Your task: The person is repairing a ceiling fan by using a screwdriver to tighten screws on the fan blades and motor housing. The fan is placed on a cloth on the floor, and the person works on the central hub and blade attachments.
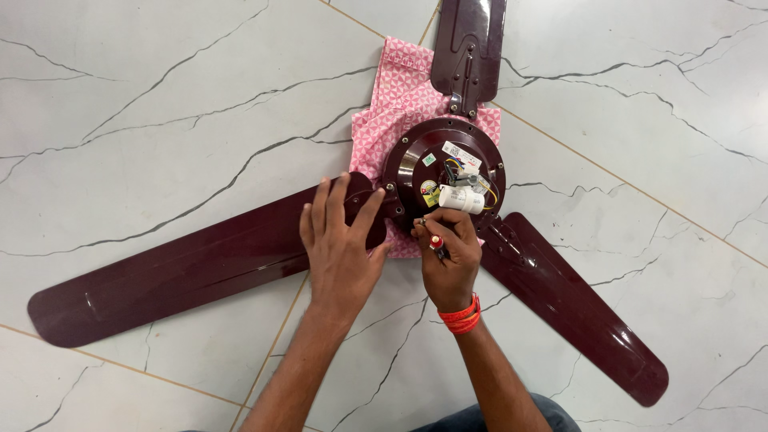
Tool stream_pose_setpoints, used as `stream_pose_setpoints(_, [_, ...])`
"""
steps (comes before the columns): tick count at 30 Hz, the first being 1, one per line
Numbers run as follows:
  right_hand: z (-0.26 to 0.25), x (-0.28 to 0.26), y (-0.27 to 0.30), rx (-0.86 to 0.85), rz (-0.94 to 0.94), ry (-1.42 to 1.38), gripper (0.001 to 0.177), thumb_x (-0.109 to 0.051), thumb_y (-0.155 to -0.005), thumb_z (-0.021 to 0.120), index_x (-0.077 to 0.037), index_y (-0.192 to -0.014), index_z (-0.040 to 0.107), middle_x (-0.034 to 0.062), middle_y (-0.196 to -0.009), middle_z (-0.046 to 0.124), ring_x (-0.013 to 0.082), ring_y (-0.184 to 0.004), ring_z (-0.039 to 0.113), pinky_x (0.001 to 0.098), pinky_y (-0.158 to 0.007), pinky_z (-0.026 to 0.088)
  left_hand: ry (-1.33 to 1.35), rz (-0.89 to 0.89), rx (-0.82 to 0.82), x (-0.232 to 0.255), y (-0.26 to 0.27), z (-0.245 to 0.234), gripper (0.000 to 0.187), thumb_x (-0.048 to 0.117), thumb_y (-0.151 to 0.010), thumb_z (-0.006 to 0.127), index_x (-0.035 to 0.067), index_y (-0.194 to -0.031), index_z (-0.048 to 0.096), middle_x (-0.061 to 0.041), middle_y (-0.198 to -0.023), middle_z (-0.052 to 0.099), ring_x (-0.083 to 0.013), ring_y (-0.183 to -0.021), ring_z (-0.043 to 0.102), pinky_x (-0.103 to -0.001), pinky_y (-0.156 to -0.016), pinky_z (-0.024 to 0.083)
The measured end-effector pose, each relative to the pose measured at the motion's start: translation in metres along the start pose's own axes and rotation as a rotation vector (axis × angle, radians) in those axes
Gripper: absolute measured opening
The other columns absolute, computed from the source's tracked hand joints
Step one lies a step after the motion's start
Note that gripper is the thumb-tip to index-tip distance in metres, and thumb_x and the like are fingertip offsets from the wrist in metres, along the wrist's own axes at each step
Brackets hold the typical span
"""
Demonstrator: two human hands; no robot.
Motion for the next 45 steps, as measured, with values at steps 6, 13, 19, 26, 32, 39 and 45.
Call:
stream_pose_setpoints(6, [0.001, 0.0, 0.002, 0.003, -0.03, 0.024, 0.008, 0.007, -0.098, 0.066, 0.006, -0.106, 0.069, 0.0104, -0.111, 0.059, 0.0161, -0.089, 0.069, 0.0272, -0.078, 0.065, -0.181, -0.193, -0.245, -0.03, -0.017, -0.001, 0.125, 0.047, -0.056, 0.096, 0.037, -0.156, 0.022, -0.025, -0.164, 0.0, -0.045, -0.152, -0.007, -0.076, -0.116, 0.006])
stream_pose_setpoints(13, [0.002, -0.004, 0.002, -0.022, -0.052, 0.027, 0.009, 0.006, -0.099, 0.063, 0.007, -0.106, 0.069, 0.0126, -0.119, 0.059, 0.0177, -0.093, 0.068, 0.0271, -0.079, 0.064, -0.317, -0.18, -0.358, -0.039, -0.017, 0.0, 0.122, 0.044, -0.058, 0.097, 0.047, -0.156, 0.024, -0.014, -0.16, 0.018, -0.0346, -0.152, 0.012, -0.077, -0.117, 0.004])
stream_pose_setpoints(19, [0.0, -0.001, 0.002, -0.019, -0.059, 0.037, 0.009, 0.007, -0.098, 0.064, 0.007, -0.106, 0.07, 0.0111, -0.117, 0.061, 0.0178, -0.094, 0.071, 0.0284, -0.082, 0.065, -0.293, -0.191, -0.351, -0.04, -0.017, -0.001, 0.114, 0.037, -0.058, 0.098, 0.046, -0.152, 0.035, -0.01, -0.148, 0.032, -0.0305, -0.145, 0.025, -0.072, -0.12, 0.005])
stream_pose_setpoints(26, [0.0, 0.0, 0.003, -0.026, -0.064, 0.034, 0.006, 0.008, -0.097, 0.066, 0.005, -0.1, 0.069, 0.0107, -0.115, 0.059, 0.0192, -0.097, 0.072, 0.0295, -0.087, 0.066, -0.276, -0.178, -0.332, -0.041, -0.016, 0.0, 0.113, 0.031, -0.059, 0.098, 0.044, -0.152, 0.035, -0.013, -0.149, 0.03, -0.0333, -0.144, 0.025, -0.071, -0.119, 0.008])
stream_pose_setpoints(32, [0.001, 0.003, 0.003, -0.024, -0.07, 0.03, 0.009, 0.011, -0.095, 0.066, 0.006, -0.101, 0.07, 0.011, -0.116, 0.06, 0.0205, -0.1, 0.072, 0.0309, -0.09, 0.067, -0.283, -0.155, -0.302, -0.04, -0.015, 0.003, 0.113, 0.027, -0.061, 0.097, 0.043, -0.153, 0.035, -0.014, -0.148, 0.03, -0.0358, -0.142, 0.027, -0.07, -0.119, 0.011])
stream_pose_setpoints(39, [-0.002, 0.001, 0.004, -0.008, -0.107, 0.075, 0.012, 0.014, -0.091, 0.071, 0.006, -0.1, 0.07, 0.0116, -0.115, 0.066, 0.0212, -0.101, 0.073, 0.0304, -0.089, 0.066, -0.285, -0.118, -0.236, -0.038, -0.013, 0.0, 0.112, 0.023, -0.06, 0.097, 0.04, -0.153, 0.037, -0.015, -0.147, 0.032, -0.0363, -0.139, 0.03, -0.069, -0.118, 0.015])
stream_pose_setpoints(45, [-0.005, -0.005, -0.001, 0.0, -0.147, 0.121, 0.013, 0.014, -0.087, 0.074, 0.006, -0.096, 0.069, 0.0128, -0.112, 0.071, 0.0213, -0.098, 0.074, 0.0285, -0.085, 0.066, -0.291, -0.12, -0.242, -0.038, -0.012, -0.001, 0.111, 0.02, -0.062, 0.096, 0.041, -0.154, 0.038, -0.013, -0.146, 0.032, -0.0354, -0.14, 0.03, -0.068, -0.118, 0.016])
Point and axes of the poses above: each hand's wrist, its own y-axis away from the middle knuckle, its own z-axis out of the palm, x = y × z, the point moved 4 cm from there along -y, towards the middle knuckle
